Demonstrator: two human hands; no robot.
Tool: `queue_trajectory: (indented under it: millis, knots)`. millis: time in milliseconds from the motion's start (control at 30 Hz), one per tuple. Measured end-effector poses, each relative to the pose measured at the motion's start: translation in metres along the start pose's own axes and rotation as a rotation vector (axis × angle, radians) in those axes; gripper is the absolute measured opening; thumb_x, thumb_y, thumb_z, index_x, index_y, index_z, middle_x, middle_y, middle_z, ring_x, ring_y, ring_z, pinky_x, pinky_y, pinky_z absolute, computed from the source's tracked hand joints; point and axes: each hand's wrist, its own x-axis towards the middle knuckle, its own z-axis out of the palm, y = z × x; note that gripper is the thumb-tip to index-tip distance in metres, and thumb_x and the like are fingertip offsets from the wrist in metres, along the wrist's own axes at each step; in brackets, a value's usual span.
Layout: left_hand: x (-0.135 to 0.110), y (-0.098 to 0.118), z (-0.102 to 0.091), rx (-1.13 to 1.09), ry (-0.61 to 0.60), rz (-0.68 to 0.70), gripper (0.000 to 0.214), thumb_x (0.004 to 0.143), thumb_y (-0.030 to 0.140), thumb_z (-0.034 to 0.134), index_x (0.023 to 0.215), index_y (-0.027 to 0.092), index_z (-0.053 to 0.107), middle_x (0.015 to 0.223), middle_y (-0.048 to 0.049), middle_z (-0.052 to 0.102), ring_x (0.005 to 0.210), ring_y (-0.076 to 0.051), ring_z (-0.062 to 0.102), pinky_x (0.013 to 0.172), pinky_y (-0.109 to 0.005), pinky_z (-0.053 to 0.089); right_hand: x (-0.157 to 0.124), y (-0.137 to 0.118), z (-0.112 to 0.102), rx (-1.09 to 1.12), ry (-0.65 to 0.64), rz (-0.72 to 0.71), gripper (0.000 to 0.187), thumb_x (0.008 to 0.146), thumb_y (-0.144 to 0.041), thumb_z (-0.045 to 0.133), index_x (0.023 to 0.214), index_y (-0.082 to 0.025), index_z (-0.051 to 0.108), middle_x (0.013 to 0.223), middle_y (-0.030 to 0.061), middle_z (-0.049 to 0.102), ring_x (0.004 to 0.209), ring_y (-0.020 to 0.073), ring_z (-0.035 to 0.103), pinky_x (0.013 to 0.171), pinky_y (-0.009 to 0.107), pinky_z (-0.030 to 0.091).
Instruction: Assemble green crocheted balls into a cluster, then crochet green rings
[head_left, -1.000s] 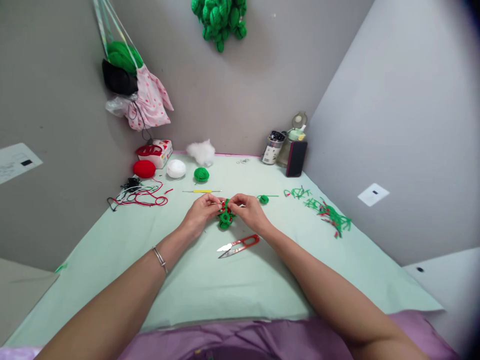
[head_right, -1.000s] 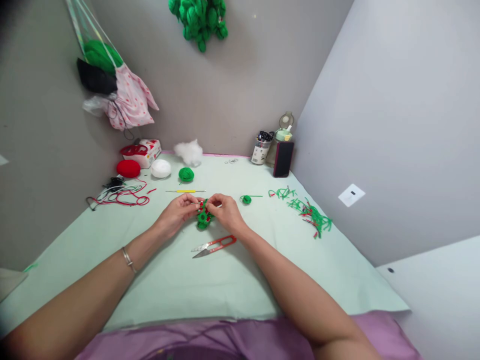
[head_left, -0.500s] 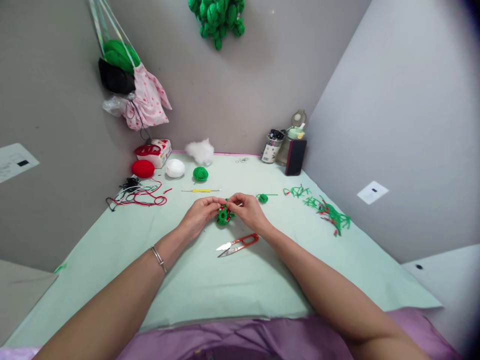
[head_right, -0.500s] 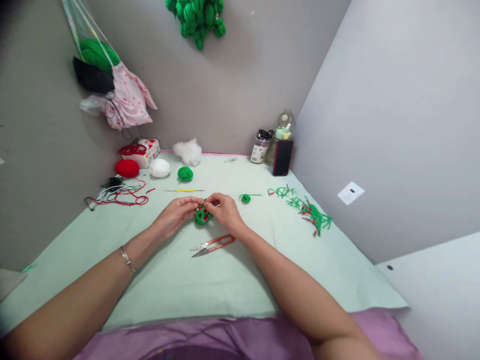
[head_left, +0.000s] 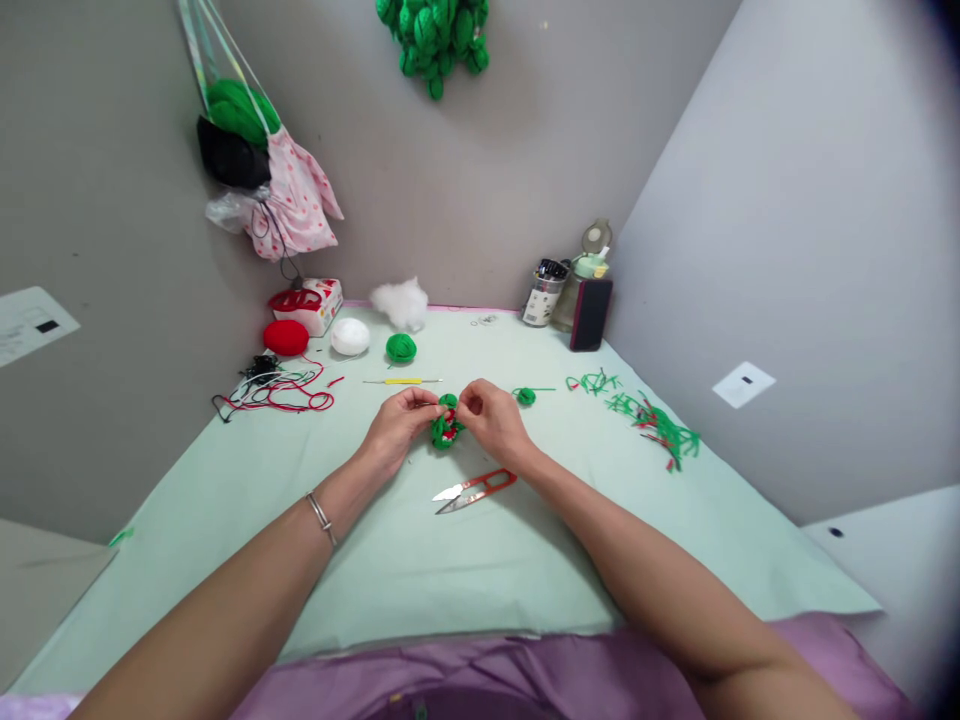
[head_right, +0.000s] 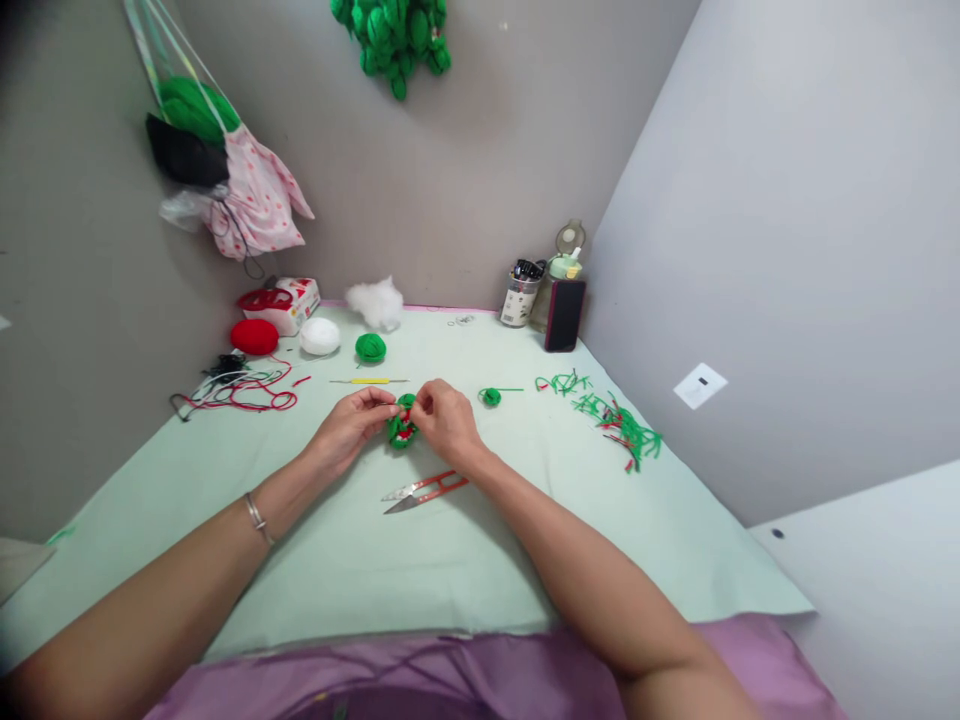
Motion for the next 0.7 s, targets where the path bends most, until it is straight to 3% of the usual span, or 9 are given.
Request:
queue_trajectory:
  millis: [100,233,367,467,600,700]
  knots:
    - [0.001,0.004,-0.002,0.037,0.035,0.023,0.029,0.054,0.019,0.085,0.075,0.016,0.066,0.071,0.0001,0.067,0.071,-0.014,0.063,0.071,-0.028,0.047,0.005,0.005,-0.003,-0.069,0.066,-0.027,0.007,0.075,-0.016,0.055,0.070,-0.020,0.054,0.065,-0.0021,0.057,0.062,0.0136,0.052,0.063,0.026,0.039]
    - [0.003,0.003,-0.004,0.208,-0.056,0.034,0.023,0.063,0.023,0.080,0.084,0.016,0.073,0.076,-0.0035,0.071,0.071,-0.016,0.063,0.070,-0.030,0.047,0.009,0.007,-0.005,-0.064,0.113,-0.053,0.007,0.075,-0.017,0.055,0.069,-0.020,0.054,0.068,-0.0011,0.058,0.064,0.0141,0.052,0.065,0.027,0.041]
    - [0.003,0.001,-0.005,0.315,-0.131,0.003,0.020,0.067,0.029,0.080,0.081,0.015,0.075,0.073,-0.0048,0.071,0.065,-0.016,0.061,0.067,-0.030,0.047,0.008,0.001,-0.019,0.091,0.044,-0.074,0.009,0.082,-0.023,0.056,0.074,-0.019,0.058,0.075,0.0010,0.062,0.069,0.0145,0.055,0.071,0.028,0.044]
    - [0.005,0.000,-0.007,0.228,-0.120,-0.015,0.023,0.066,0.032,0.083,0.074,0.015,0.070,0.071,-0.0028,0.068,0.063,-0.014,0.061,0.064,-0.027,0.047,0.003,-0.007,-0.039,0.166,-0.232,-0.122,0.016,0.088,-0.032,0.057,0.084,-0.018,0.064,0.081,0.0018,0.065,0.075,0.0150,0.057,0.072,0.028,0.045]
    - [0.008,0.004,-0.014,0.108,-0.101,-0.051,0.026,0.067,0.030,0.084,0.080,0.015,0.066,0.078,-0.0023,0.069,0.066,-0.012,0.063,0.063,-0.022,0.049,-0.011,-0.021,-0.054,-0.047,-0.816,-0.192,0.018,0.078,-0.032,0.074,0.088,-0.019,0.068,0.083,0.0005,0.065,0.073,0.0141,0.056,0.067,0.025,0.043]
    - [0.007,0.009,-0.016,0.038,-0.115,-0.076,0.027,0.069,0.024,0.083,0.086,0.016,0.064,0.086,-0.0042,0.072,0.070,-0.013,0.067,0.064,-0.022,0.052,-0.021,-0.030,-0.049,-0.303,-0.965,-0.312,0.021,0.072,-0.022,0.078,0.091,-0.019,0.068,0.090,0.0020,0.064,0.074,0.0140,0.055,0.066,0.025,0.040]
